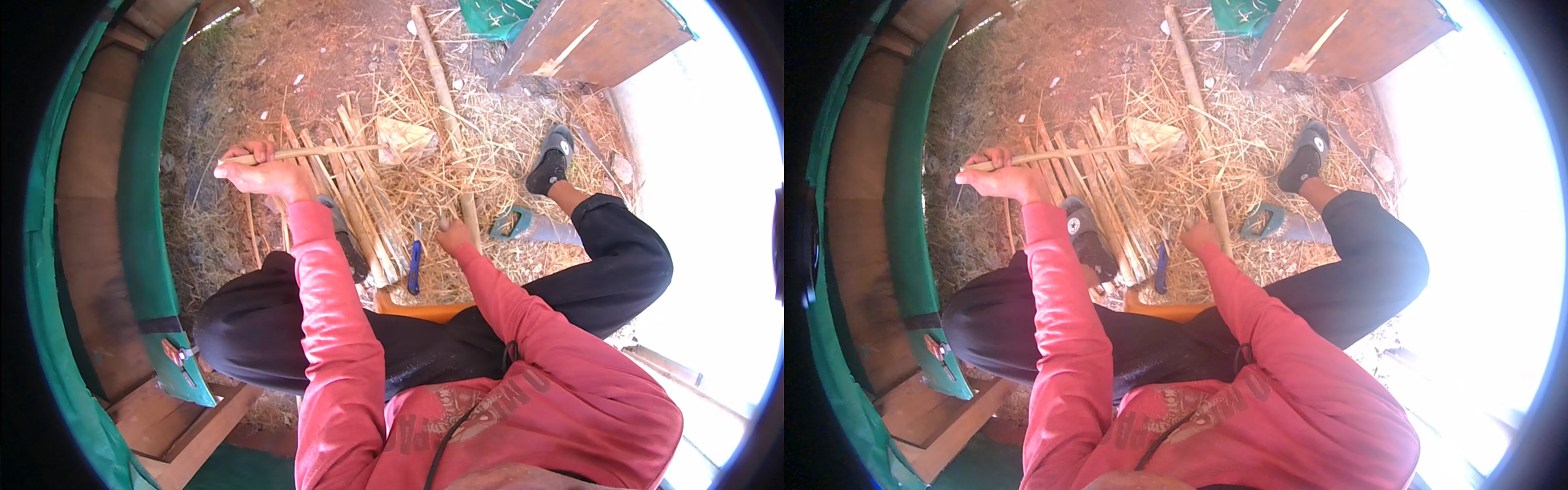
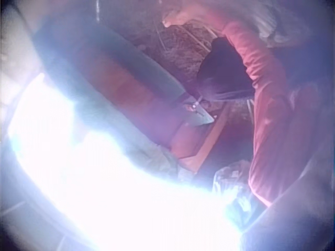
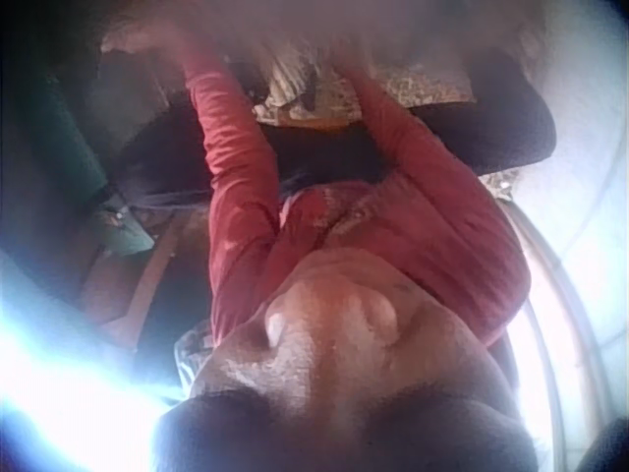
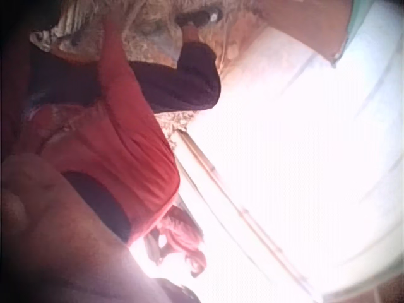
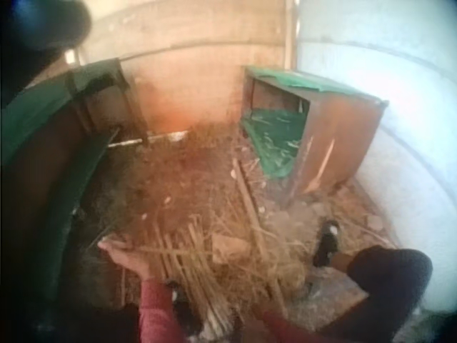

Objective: The person sits on the ground and uses a knife to shave thin strips off a long wooden stick. They hold the stick with one hand and scrape the blade along its length, creating a pile of wood shavings on the ground.

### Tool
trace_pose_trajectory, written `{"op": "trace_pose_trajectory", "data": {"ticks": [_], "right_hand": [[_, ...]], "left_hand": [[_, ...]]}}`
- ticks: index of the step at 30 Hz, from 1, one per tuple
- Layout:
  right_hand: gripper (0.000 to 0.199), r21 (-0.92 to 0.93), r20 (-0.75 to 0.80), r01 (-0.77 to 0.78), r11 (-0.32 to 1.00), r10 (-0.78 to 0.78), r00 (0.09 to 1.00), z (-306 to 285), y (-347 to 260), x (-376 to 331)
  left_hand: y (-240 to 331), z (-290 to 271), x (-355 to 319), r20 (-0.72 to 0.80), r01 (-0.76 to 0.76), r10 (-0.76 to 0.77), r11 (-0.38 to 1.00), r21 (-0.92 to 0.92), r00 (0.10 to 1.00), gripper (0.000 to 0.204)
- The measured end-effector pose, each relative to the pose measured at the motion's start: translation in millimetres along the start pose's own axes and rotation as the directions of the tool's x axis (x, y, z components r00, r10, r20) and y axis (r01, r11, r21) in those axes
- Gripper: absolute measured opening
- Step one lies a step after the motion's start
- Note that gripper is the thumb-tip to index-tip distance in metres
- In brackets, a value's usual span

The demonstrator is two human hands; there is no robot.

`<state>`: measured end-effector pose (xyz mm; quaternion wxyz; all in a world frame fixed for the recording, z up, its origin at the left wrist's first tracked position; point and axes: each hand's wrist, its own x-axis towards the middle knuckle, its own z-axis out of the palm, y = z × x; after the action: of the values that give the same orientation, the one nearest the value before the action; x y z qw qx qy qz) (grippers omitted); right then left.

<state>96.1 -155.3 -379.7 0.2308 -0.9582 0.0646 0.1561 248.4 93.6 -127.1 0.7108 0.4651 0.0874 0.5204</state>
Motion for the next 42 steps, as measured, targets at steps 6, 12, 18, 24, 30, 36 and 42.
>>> {"op": "trace_pose_trajectory", "data": {"ticks": [6, 12, 18, 24, 30, 36, 42], "right_hand": [[0.029, 0.444, -0.194, 0.053, 0.895, 0.038, 0.98, -46.2, -47.1, -0.6], [0.035, 0.194, -0.02, -0.173, 0.966, 0.18, 0.983, -2.9, -28.8, -2.6], [0.029, 0.267, 0.01, -0.119, 0.956, 0.121, 0.993, -32.8, -33.2, -9.4], [0.029, 0.576, -0.189, 0.082, 0.813, 0.035, 0.981, -56.0, -68.2, -5.4], [0.034, 0.05, 0.177, -0.256, 0.965, 0.244, 0.954, -40.6, -51.2, -18.0], [0.024, 0.223, -0.085, -0.037, 0.974, 0.057, 0.995, -54.6, -60.5, -17.8], [0.028, 0.257, -0.037, -0.058, 0.965, 0.07, 0.997, -31.1, -49.1, -13.0]], "left_hand": [[1.5, -2.1, -2.8, -0.04, 0.011, -0.009, 0.998, 0.061, 0.999, 0.063], [-1.9, -5.1, 3.3, -0.043, 0.033, -0.031, 0.999, 0.038, 0.999, 0.062], [0.2, -12.8, 4.7, -0.098, 0.035, -0.029, 0.997, 0.067, 0.995, 0.063], [0.8, -9.9, 4.7, -0.097, 0.042, -0.033, 0.995, 0.086, 0.995, 0.065], [0.7, -12.5, 3.8, -0.109, 0.024, -0.02, 0.999, 0.034, 0.994, 0.065], [-0.6, -11.5, 3.4, -0.141, 0.002, 0.01, 0.996, 0.085, 0.99, 0.065], [-0.1, 1.5, -7.3, -0.126, 0.041, -0.027, 0.993, 0.11, 0.992, 0.066]]}}
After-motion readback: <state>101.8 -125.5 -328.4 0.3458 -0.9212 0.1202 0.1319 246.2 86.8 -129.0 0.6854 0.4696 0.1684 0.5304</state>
